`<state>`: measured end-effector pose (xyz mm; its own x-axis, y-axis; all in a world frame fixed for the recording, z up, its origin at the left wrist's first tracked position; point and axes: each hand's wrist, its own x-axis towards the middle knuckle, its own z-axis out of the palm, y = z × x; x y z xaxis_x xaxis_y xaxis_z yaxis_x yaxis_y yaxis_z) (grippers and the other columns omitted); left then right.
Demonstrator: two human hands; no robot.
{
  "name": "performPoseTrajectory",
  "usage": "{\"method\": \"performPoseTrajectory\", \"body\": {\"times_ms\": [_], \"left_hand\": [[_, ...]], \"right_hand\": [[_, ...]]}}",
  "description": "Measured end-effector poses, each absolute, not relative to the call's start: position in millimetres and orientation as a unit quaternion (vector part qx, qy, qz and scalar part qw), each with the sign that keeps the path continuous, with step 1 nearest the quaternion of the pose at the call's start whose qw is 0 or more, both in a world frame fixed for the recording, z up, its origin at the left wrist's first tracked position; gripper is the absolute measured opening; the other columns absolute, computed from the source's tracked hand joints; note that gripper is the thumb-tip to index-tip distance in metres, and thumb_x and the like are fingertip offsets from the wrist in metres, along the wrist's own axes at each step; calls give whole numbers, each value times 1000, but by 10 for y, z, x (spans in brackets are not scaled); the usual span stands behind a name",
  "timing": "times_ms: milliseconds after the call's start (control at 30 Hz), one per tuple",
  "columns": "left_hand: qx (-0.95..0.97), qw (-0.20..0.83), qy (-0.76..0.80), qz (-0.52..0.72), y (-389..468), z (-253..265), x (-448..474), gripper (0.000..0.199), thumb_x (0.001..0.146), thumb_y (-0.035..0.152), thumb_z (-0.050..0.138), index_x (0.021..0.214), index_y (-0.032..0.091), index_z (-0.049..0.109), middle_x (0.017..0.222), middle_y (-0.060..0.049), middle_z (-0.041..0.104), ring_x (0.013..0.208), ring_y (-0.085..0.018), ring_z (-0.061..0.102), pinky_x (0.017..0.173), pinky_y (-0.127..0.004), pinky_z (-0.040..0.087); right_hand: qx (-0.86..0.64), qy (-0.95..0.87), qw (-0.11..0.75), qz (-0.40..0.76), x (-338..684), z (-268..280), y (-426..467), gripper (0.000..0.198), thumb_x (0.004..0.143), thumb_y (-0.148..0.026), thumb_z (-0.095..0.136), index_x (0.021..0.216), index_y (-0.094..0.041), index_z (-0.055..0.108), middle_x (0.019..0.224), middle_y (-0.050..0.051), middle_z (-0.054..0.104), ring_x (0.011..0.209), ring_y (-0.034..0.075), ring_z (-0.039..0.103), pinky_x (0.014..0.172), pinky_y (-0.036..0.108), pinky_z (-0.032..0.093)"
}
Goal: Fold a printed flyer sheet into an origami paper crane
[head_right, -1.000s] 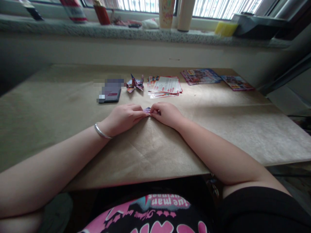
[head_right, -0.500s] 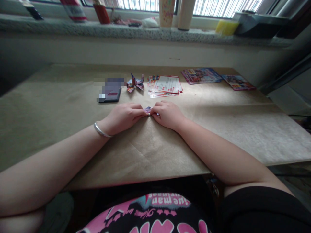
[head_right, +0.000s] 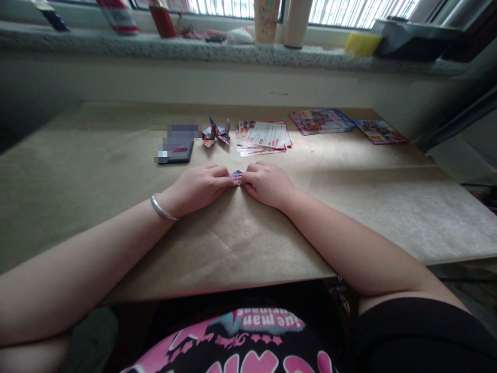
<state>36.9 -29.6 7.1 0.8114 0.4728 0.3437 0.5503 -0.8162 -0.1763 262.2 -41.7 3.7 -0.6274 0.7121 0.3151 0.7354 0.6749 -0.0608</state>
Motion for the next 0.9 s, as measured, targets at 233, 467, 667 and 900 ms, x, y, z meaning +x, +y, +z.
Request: {"method": "performPoseTrajectory", "body": {"times_ms": [233,467,667,900], "left_hand": [[-944,119,-276,-140,-287,52,365,27,100,23,47,110,24,73,91,-5,68,84,-17,61,72,-28,49],[-951,102,-261,-130,-267,81,322,28,100,21,48,114,24,73,94,-5,70,84,-18,62,74,-29,51],[-959,104,-236,-120,-262,104,293,27,100,21,49,113,23,73,95,-6,70,83,-17,62,76,-29,50],[-950,149,-255,-102,-335,172,356,23,96,20,53,104,22,75,95,-7,70,85,-19,64,79,-34,48]], "right_hand": [[-410,-898,155,-38,2620,60,-461,25,94,-24,52,102,-24,75,95,7,72,90,21,58,76,33,41],[-428,-890,158,-11,2605,73,-461,22,90,-22,55,97,-22,76,95,6,71,92,22,60,78,33,43],[-417,-895,160,-13,2610,66,-461,22,90,-22,54,97,-22,76,95,7,70,93,22,58,80,33,43],[-407,-899,160,-26,2602,80,-473,23,91,-22,54,95,-22,76,94,7,71,91,23,58,79,34,43]]}}
